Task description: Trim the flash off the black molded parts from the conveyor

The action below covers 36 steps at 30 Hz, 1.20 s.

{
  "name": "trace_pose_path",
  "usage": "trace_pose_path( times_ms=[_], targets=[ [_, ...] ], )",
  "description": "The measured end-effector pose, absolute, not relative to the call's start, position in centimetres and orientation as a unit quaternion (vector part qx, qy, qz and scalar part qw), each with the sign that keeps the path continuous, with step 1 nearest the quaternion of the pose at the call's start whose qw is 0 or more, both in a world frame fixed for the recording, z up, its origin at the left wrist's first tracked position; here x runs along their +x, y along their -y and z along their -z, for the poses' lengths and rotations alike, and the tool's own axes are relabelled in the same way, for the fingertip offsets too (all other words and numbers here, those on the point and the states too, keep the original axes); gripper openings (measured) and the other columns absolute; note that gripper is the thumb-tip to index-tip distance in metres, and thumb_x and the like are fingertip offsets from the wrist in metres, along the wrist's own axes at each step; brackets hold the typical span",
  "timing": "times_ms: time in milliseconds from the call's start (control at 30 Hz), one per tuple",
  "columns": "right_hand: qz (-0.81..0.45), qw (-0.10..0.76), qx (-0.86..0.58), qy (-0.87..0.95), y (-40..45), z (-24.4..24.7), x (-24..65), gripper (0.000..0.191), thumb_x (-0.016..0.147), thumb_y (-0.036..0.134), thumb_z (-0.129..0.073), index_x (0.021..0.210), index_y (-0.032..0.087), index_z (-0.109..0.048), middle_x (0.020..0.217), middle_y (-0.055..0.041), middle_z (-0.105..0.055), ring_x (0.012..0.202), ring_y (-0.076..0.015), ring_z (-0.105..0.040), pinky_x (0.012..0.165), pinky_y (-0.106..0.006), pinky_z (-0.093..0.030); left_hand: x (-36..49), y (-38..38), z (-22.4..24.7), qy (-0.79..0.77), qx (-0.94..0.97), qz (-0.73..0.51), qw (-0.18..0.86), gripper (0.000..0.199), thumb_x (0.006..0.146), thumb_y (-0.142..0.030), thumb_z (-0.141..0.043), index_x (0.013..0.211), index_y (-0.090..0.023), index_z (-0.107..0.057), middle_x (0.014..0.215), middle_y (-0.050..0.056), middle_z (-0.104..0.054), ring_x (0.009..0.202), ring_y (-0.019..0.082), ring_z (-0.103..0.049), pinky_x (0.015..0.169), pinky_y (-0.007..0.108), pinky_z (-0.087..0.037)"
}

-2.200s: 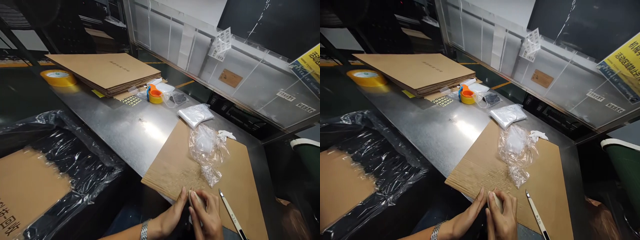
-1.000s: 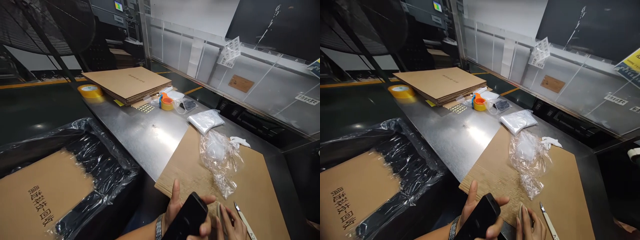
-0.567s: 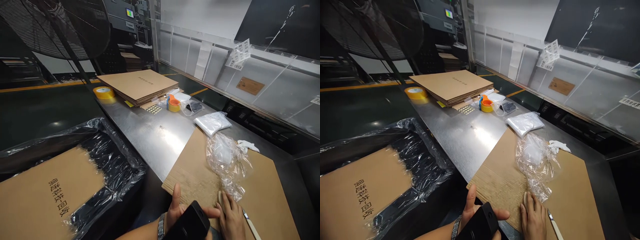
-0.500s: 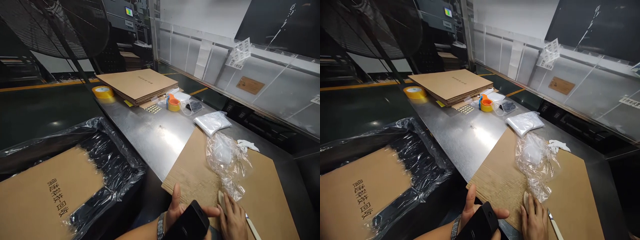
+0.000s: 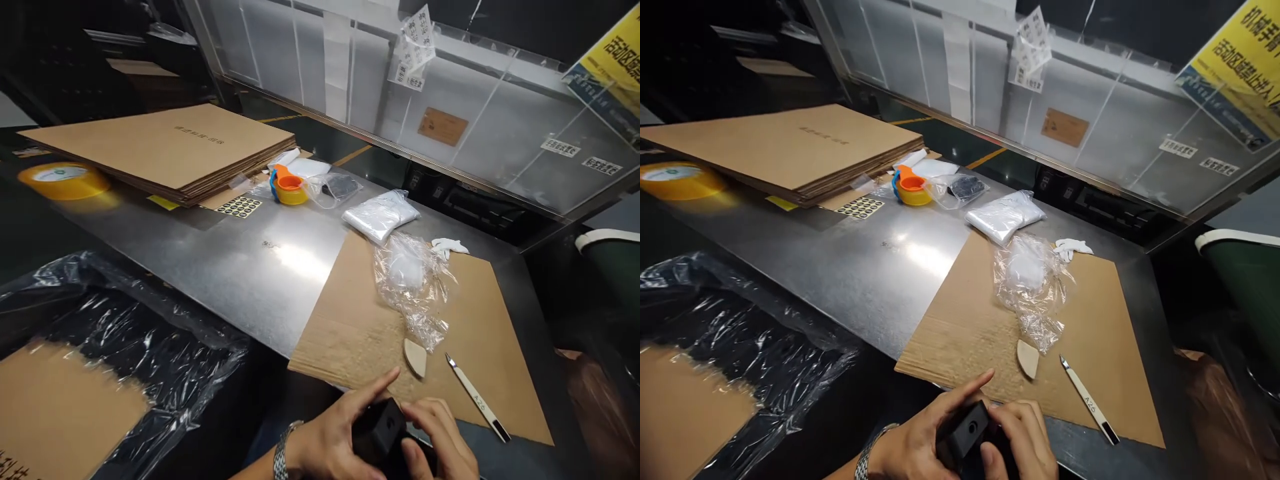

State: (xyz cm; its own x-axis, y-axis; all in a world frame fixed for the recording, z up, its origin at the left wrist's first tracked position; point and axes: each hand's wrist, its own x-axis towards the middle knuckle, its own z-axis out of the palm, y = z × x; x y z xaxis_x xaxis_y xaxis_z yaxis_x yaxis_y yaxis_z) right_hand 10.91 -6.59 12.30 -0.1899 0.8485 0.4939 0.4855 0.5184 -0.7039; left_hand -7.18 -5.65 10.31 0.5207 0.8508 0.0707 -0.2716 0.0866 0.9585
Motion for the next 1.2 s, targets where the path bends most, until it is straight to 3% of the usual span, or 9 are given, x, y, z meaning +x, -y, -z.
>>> trace_pose_path(
  times_ms=[200,400,567,700,800,867,967,1067,1200],
  targets=[
    [-0.213,0.363,-0.396,0.816,6.3,-12.6,12.1,0.033,0.087,0.038,-0.054,0.116,0.021,-0.055,0.087,-0.0075,-0.061,0.078,-0.0186,-0.059,0.065,-0.028,-0.053,-6.7,5.7,-9.5,-0.284,0.6,-0.414,0.623,0.089,0.067,-0.025,-0.073,0.142,-0.021,-0.026,0.118,0.011,-0.059,0.103,0.027,-0.057,0.094,0.037,-0.041],
    [-0.219,0.377,-0.457,0.775,7.4,-12.0,11.2,0.05,0.082,0.055,-0.051,0.12,0.023,-0.054,0.095,-0.0093,-0.056,0.087,-0.0229,-0.056,0.072,-0.033,-0.05,-5.9,5.4,-8.7,-0.237,0.664,-0.486,0.516,0.101,0.062,-0.031,-0.077,0.144,-0.029,-0.018,0.128,0.009,-0.053,0.108,0.025,-0.056,0.097,0.032,-0.039],
    [-0.201,0.389,-0.486,0.757,8.2,-11.6,10.3,0.051,0.082,0.053,-0.053,0.121,0.021,-0.052,0.098,-0.0106,-0.053,0.088,-0.0252,-0.053,0.075,-0.037,-0.047,-5.8,6.0,-8.4,-0.285,0.689,-0.465,0.478,0.097,0.068,-0.024,-0.074,0.144,-0.034,-0.013,0.142,0.008,-0.041,0.123,0.028,-0.045,0.103,0.034,-0.034],
    [-0.251,0.382,-0.458,0.762,7.6,-11.7,11.1,0.05,0.077,0.037,-0.065,0.123,0.023,-0.05,0.1,-0.009,-0.054,0.089,-0.0228,-0.055,0.075,-0.031,-0.048,-6.0,6.8,-8.9,-0.301,0.684,-0.442,0.497,0.089,0.074,-0.023,-0.067,0.145,-0.029,-0.013,0.145,0.01,-0.035,0.129,0.03,-0.037,0.106,0.039,-0.029],
    [-0.381,0.409,-0.426,0.711,6.6,-11.9,12.0,0.045,0.078,0.047,-0.062,0.118,0.027,-0.054,0.102,-0.0074,-0.053,0.091,-0.0217,-0.056,0.076,-0.03,-0.048,-6.4,6.7,-10.1,-0.313,0.609,-0.41,0.603,0.083,0.075,-0.034,-0.066,0.144,-0.022,-0.02,0.143,0.014,-0.036,0.129,0.031,-0.035,0.106,0.042,-0.026],
    [-0.475,0.444,-0.399,0.646,5.9,-11.9,12.4,0.047,0.076,0.058,-0.058,0.113,0.029,-0.059,0.099,-0.0065,-0.053,0.088,-0.0208,-0.056,0.074,-0.029,-0.048,-6.3,6.5,-10.8,-0.289,0.516,-0.378,0.712,0.074,0.073,-0.048,-0.065,0.135,-0.019,-0.039,0.13,0.015,-0.05,0.115,0.029,-0.048,0.097,0.039,-0.036],
    [-0.567,0.473,-0.359,0.571,5.5,-11.3,12.6,0.052,0.07,0.063,-0.059,0.11,0.029,-0.062,0.096,-0.0053,-0.052,0.084,-0.0192,-0.053,0.072,-0.028,-0.045,-5.4,6.3,-10.8,-0.237,0.35,-0.32,0.848,0.056,0.07,-0.062,-0.059,0.095,-0.012,-0.065,0.081,0.008,-0.063,0.069,0.016,-0.057,0.062,0.023,-0.043],
    [-0.617,0.459,-0.331,0.547,5.6,-10.5,12.8,0.053,0.069,0.061,-0.061,0.111,0.029,-0.062,0.096,-0.0045,-0.051,0.087,-0.0196,-0.05,0.078,-0.03,-0.042,-4.0,6.8,-10.0,-0.225,0.184,-0.315,0.904,0.057,0.068,-0.067,-0.057,0.066,-0.011,-0.065,0.058,0.002,-0.052,0.049,0.008,-0.042,0.049,0.018,-0.032],
    [-0.623,0.438,-0.342,0.55,5.9,-10.2,13.4,0.048,0.074,0.056,-0.06,0.114,0.03,-0.059,0.103,-0.005,-0.047,0.092,-0.0203,-0.047,0.084,-0.033,-0.039,-3.0,7.2,-9.5,-0.198,0.158,-0.277,0.927,0.064,0.07,-0.072,-0.048,0.06,-0.011,-0.063,0.049,0.003,-0.051,0.042,0.01,-0.04,0.043,0.021,-0.027]
  ],
)
